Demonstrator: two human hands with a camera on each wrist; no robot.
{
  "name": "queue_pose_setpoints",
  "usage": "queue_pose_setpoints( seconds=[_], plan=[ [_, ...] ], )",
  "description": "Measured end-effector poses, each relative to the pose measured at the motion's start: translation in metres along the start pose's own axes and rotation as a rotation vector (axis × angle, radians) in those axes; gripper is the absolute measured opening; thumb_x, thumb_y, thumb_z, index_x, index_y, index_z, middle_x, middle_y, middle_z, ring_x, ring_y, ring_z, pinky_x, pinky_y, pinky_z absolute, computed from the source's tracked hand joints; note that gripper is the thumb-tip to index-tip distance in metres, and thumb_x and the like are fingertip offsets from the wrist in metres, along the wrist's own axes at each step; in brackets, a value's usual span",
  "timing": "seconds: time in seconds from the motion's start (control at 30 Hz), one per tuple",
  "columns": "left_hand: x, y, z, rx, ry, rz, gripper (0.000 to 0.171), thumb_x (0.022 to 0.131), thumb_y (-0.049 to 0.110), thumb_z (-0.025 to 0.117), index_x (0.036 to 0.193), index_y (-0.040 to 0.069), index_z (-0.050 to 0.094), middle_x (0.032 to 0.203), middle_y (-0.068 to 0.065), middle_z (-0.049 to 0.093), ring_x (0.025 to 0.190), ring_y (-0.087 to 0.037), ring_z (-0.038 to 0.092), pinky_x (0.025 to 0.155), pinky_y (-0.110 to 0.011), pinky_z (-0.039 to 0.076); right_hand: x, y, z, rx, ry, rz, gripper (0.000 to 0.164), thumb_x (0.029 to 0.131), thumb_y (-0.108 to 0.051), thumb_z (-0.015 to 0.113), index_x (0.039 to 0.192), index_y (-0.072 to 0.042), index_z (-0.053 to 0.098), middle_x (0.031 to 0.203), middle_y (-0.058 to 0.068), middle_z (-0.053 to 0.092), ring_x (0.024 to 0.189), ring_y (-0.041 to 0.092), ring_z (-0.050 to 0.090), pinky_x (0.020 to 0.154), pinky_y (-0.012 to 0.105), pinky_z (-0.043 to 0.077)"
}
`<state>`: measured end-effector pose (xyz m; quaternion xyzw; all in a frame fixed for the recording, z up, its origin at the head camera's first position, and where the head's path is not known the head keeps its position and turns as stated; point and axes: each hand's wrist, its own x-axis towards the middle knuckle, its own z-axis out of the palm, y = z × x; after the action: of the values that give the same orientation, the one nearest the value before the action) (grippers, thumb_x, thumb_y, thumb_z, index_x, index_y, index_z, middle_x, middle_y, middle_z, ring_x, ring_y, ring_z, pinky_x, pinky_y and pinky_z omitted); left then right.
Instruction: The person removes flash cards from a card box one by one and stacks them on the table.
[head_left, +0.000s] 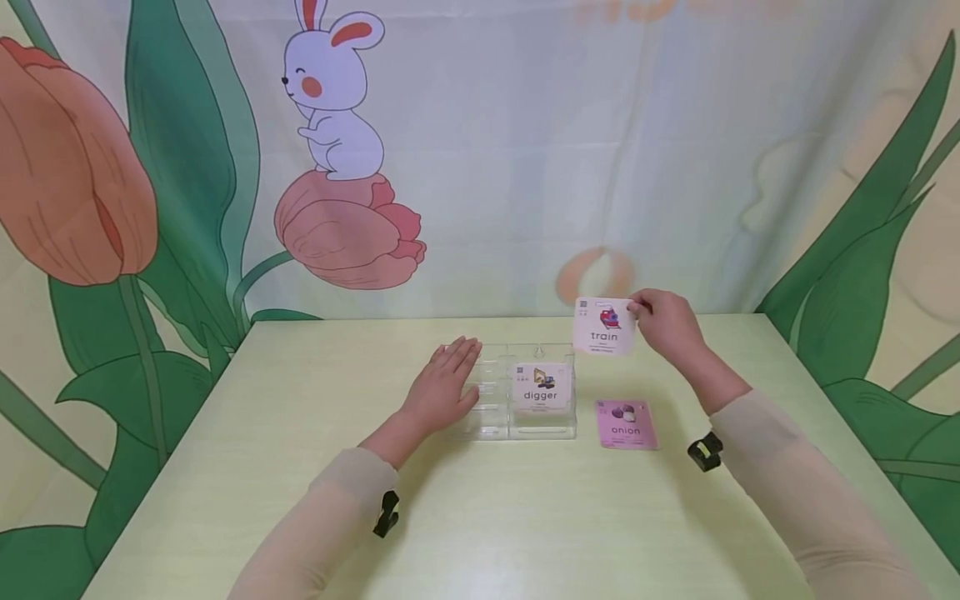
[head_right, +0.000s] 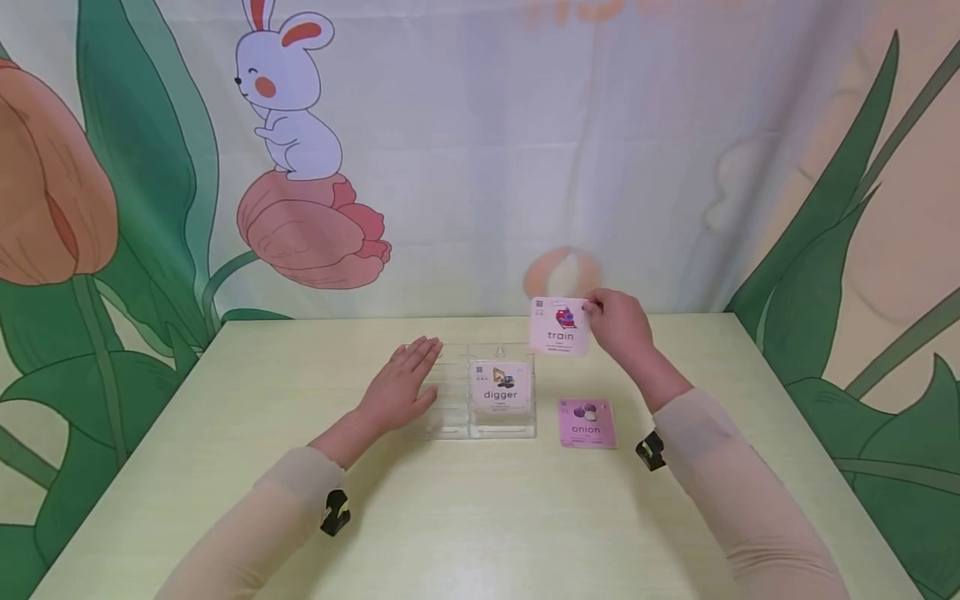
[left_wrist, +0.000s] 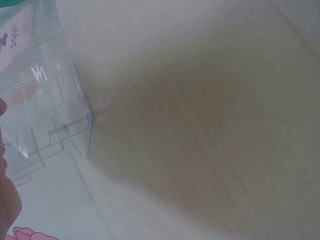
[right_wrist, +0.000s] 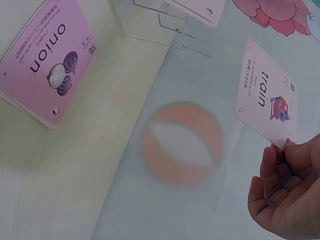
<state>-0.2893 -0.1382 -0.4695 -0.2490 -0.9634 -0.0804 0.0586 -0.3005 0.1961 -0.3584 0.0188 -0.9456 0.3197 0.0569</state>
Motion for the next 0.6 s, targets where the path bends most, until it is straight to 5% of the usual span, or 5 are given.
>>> queue_pose_setpoints(
  seconds=[0.6],
  plan=[
    [0.000, 0.001, -0.001, -0.010, 0.010, -0.006, 0.067, 0.104, 0.028, 0.051, 0.160, 0.000, 0.029, 0.169, -0.016, 0.030, 0.159, -0.033, 0.025, 0.133, -0.048, 0.020, -0.007, 0.014, -0.005, -0.010, 0.000, 0.007, 0.036, 0.108, -0.014, 0.048, 0.130, 0.012, 0.060, 0.119, 0.030, 0.065, 0.098, 0.035, 0.056, 0.079, 0.034, 0.048]
  ],
)
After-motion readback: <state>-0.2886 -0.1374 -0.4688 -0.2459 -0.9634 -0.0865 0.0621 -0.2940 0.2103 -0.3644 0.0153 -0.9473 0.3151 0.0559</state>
